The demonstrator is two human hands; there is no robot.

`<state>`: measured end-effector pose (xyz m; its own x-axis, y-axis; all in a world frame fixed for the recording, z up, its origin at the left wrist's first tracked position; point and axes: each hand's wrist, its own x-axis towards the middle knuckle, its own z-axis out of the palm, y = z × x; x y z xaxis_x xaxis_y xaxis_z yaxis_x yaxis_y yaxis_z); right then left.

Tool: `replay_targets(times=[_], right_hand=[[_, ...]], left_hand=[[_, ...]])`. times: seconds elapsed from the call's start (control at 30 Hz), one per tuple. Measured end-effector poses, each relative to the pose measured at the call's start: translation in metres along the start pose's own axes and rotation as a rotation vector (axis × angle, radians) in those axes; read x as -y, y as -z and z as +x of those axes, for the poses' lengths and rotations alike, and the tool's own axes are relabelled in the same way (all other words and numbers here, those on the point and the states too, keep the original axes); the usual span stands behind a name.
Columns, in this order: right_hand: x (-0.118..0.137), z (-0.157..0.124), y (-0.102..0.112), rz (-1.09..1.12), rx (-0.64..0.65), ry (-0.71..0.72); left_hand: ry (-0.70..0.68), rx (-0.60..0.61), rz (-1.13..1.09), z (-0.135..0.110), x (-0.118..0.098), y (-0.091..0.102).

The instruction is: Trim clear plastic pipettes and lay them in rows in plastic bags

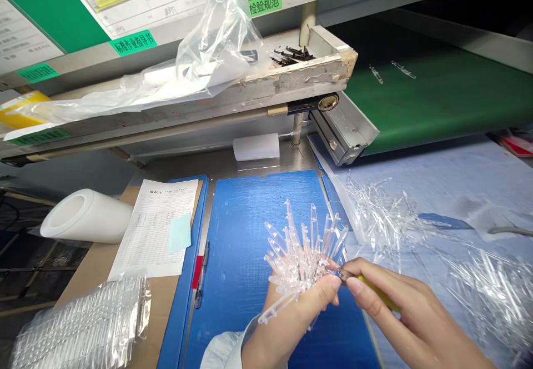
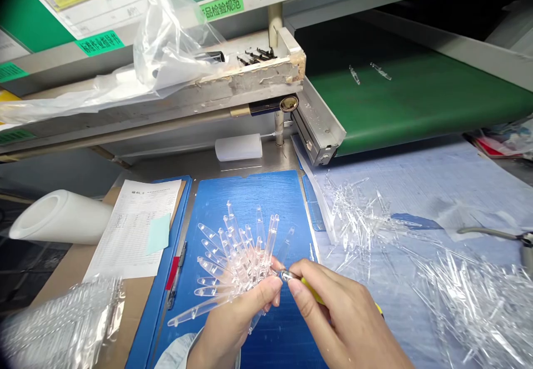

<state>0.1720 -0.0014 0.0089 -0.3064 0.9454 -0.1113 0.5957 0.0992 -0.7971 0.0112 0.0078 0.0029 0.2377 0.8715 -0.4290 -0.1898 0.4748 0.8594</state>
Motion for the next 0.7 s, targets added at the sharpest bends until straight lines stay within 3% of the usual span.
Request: replay_targets(times=[0.13,0.3,0.43,0.7], right_hand=[[0.0,0.0,-0.001,-0.015,-0.032,0.023],[0.0,-0.001,0.001,-0.03,-0.094,0.077],[0.0,0.0,0.001,-0.023,-0.06,0.059],[-0.003,0.002,0.003,-0.01,0.006,0.066]], left_hand=[[-0.028,0.007,0.016,0.001,0.002,0.001],[0.005,0.062,0.021,-0.003,-0.013,0.001],[-0.003,0.087,0.031,-0.004,-0.017,0.001],[-0.045,0.012,0.067,0.004,0.009,0.002]])
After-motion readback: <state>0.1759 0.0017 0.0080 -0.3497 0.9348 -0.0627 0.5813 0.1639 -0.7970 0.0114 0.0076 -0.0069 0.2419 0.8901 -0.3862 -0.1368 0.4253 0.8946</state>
